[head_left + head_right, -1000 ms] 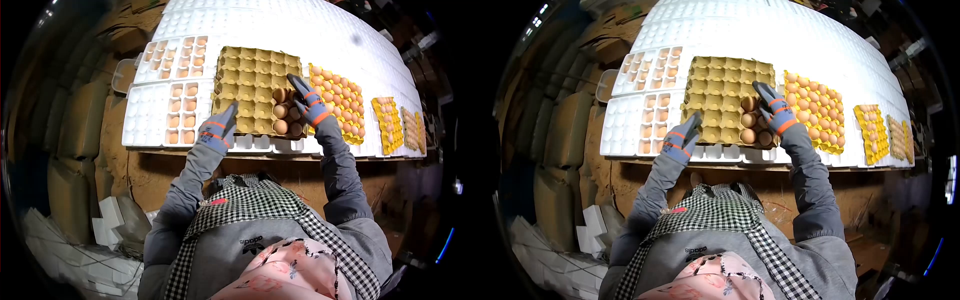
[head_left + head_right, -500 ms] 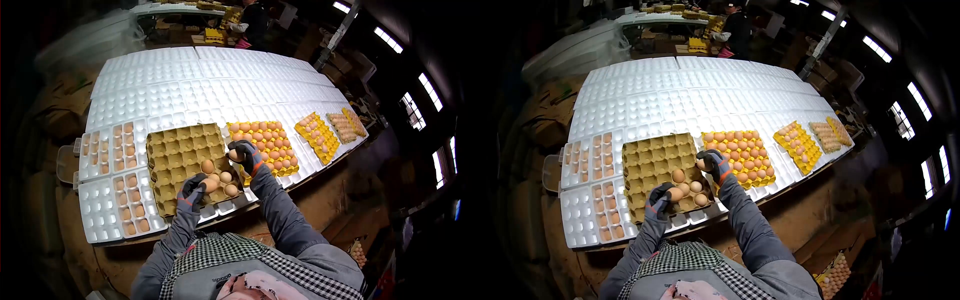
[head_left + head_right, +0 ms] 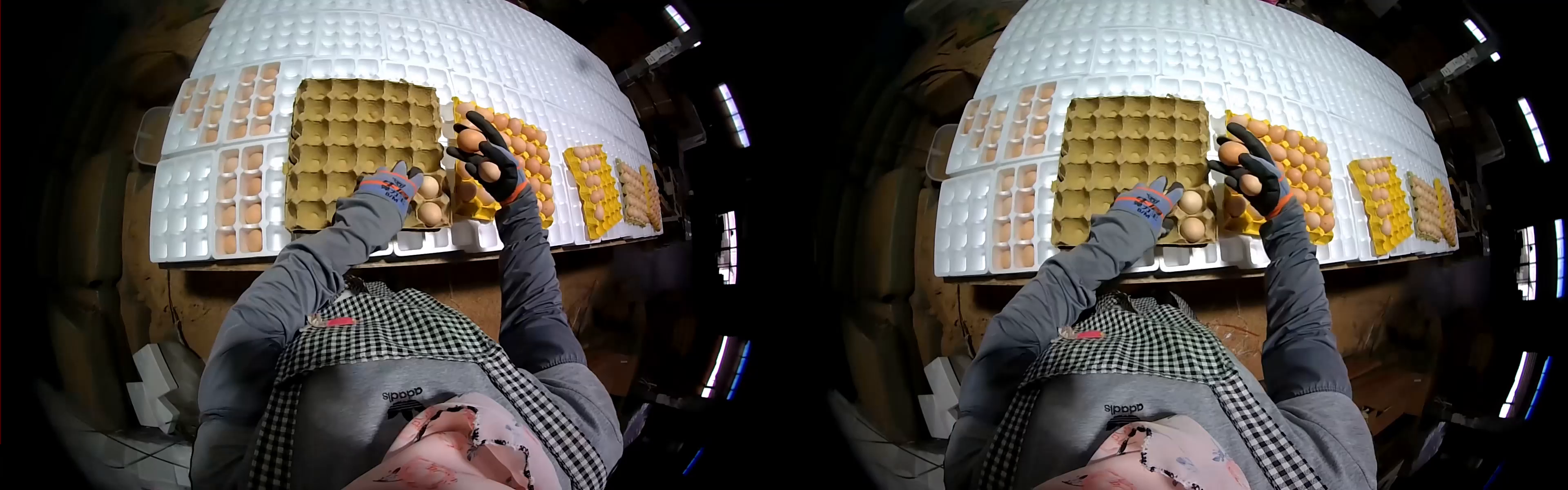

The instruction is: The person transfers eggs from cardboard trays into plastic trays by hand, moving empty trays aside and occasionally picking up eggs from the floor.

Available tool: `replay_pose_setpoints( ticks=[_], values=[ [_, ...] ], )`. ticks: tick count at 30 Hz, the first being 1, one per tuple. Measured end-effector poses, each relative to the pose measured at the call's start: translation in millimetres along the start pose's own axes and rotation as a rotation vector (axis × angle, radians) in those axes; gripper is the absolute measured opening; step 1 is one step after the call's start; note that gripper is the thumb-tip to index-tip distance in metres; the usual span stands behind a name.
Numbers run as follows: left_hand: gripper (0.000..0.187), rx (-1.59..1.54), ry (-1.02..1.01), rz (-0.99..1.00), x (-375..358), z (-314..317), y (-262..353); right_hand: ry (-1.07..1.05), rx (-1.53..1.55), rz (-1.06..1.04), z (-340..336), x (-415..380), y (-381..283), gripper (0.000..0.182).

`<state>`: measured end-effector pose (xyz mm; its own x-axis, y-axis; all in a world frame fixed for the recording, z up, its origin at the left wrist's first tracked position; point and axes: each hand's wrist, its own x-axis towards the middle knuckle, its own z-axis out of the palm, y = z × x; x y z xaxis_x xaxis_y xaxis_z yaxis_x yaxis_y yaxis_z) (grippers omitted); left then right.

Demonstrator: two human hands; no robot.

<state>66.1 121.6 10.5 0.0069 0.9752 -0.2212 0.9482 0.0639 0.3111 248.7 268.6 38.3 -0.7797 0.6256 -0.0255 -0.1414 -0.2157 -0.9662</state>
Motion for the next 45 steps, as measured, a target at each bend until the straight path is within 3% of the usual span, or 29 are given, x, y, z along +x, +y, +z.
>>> replay_pose_setpoints(
  ticks=[2,3,4,5,7,9,11,13,15,17,18,19,21,23,24,25,27,28,31,32,33,35,36,37,40,41,43,44,45],
  values=[
    [0.071,0.031,0.043,0.006,5.6,2.5,-3.1,-0.004,-0.272,0.214,-34.9,16.0,11.0,0.047],
    [0.064,-0.199,0.093,0.009,3.5,1.6,-11.3,-0.11,-0.561,0.212,2.7,9.4,-18.0,0.051],
    [0.056,-0.427,0.143,0.01,0.9,0.9,-18.0,-0.211,-1.043,0.085,4.6,12.2,-9.5,0.054],
    [0.056,-0.415,0.134,0.007,-3.1,2.7,-22.5,-0.305,-1.517,-0.056,6.4,14.3,-0.2,0.057],
    [0.044,-0.945,0.339,-0.026,-12.1,8.0,-28.0,-0.376,-1.816,0.102,45.6,13.1,-5.1,0.052],
    [0.038,-0.938,0.379,-0.014,-20.4,9.2,-23.9,-0.439,-1.976,0.037,39.4,23.6,16.1,0.043],
    [0.04,-0.246,0.586,0.035,-27.4,6.0,-4.5,-0.484,-1.853,-0.035,25.3,27.5,14.1,0.043],
    [0.04,0.084,0.335,-0.035,-32.8,-7.9,29.5,-0.422,-1.426,-0.381,-28.8,25.7,22.5,0.045],
    [0.04,0.15,0.183,-0.195,-0.4,15.6,55.9,-0.172,-0.532,0.088,-21.4,-3.8,-14.6,0.045],
    [0.041,0.494,0.334,-0.078,23.1,58.7,62.9,-0.122,-0.422,0.008,-28.5,-10.9,-16.9,0.049],
    [0.043,0.376,0.261,-0.081,29.8,53.9,66.2,-0.011,-0.125,0.011,-12.2,-2.4,-9.2,0.054],
    [0.046,0.258,0.193,-0.08,26.4,44.2,59.3,-0.302,-0.372,-0.41,14.6,7.2,-9.0,0.059],
    [0.056,-0.06,0.123,0.042,2.5,13.6,24.2,-0.296,0.187,-0.098,24.6,32.0,-4.8,0.061],
    [0.072,-0.451,0.577,-0.127,-46.3,22.2,-4.3,-0.229,-0.337,-0.239,79.9,49.9,-3.6,0.073],
    [0.071,-0.489,0.724,-0.176,-77.4,20.6,-22.9,-0.324,-0.1,-0.057,109.3,59.3,-8.8,0.068],
    [0.069,-0.415,0.86,-0.266,-107.3,27.7,-45.6,-0.361,-0.102,0.106,137.8,73.0,-5.5,0.062],
    [0.069,-0.346,0.891,-0.596,-157.0,45.8,-98.7,-0.634,-0.245,0.059,197.2,101.9,26.7,0.056],
    [0.072,-0.346,0.898,-0.763,-176.5,67.4,-130.8,-0.667,-0.447,-0.104,235.6,115.9,50.9,0.056],
    [0.062,-0.093,0.927,-1.079,-233.9,61.2,-180.9,-0.776,-1.027,-0.236,334.3,143.3,125.5,0.054],
    [0.062,-0.095,0.859,-1.171,-239.9,65.5,-193.7,-0.777,-1.094,-0.42,356.2,153.5,163.1,0.054],
    [0.063,-0.104,0.784,-1.263,-245.2,68.0,-203.7,-0.843,-1.258,-0.417,376.5,157.2,171.0,0.054],
    [0.056,-0.137,0.807,-1.234,-251.8,74.2,-216.1,-0.884,-1.395,-0.25,395.6,171.9,193.2,0.057],
    [0.048,-0.047,0.867,-1.157,-257.4,75.4,-225.4,-0.824,-1.289,-0.228,402.0,180.6,194.0,0.057],
    [0.046,-0.099,0.924,-1.167,-256.9,75.5,-235.3,-0.769,-1.184,-0.26,404.6,186.5,190.6,0.057],
    [0.05,-0.375,1.302,-0.946,-256.2,58.4,-263.5,-0.925,-1.412,-0.571,407.5,219.9,204.9,0.045],
    [0.049,-0.392,1.241,-0.931,-254.3,52.0,-276.9,-0.91,-1.415,-0.571,411.2,232.6,209.5,0.045],
    [0.05,-0.117,0.858,-0.877,-253.0,42.7,-305.8,-0.69,-1.426,-0.513,428.8,248.1,203.1,0.042],
    [0.051,-0.364,0.335,-1.107,-249.3,23.3,-315.9,-0.606,-1.39,-0.596,430.2,251.8,204.6,0.044],
    [0.041,-0.301,0.462,-1.084,-246.1,20.6,-320.0,-0.672,-1.382,-0.786,421.1,267.2,223.3,0.044]
  ],
)
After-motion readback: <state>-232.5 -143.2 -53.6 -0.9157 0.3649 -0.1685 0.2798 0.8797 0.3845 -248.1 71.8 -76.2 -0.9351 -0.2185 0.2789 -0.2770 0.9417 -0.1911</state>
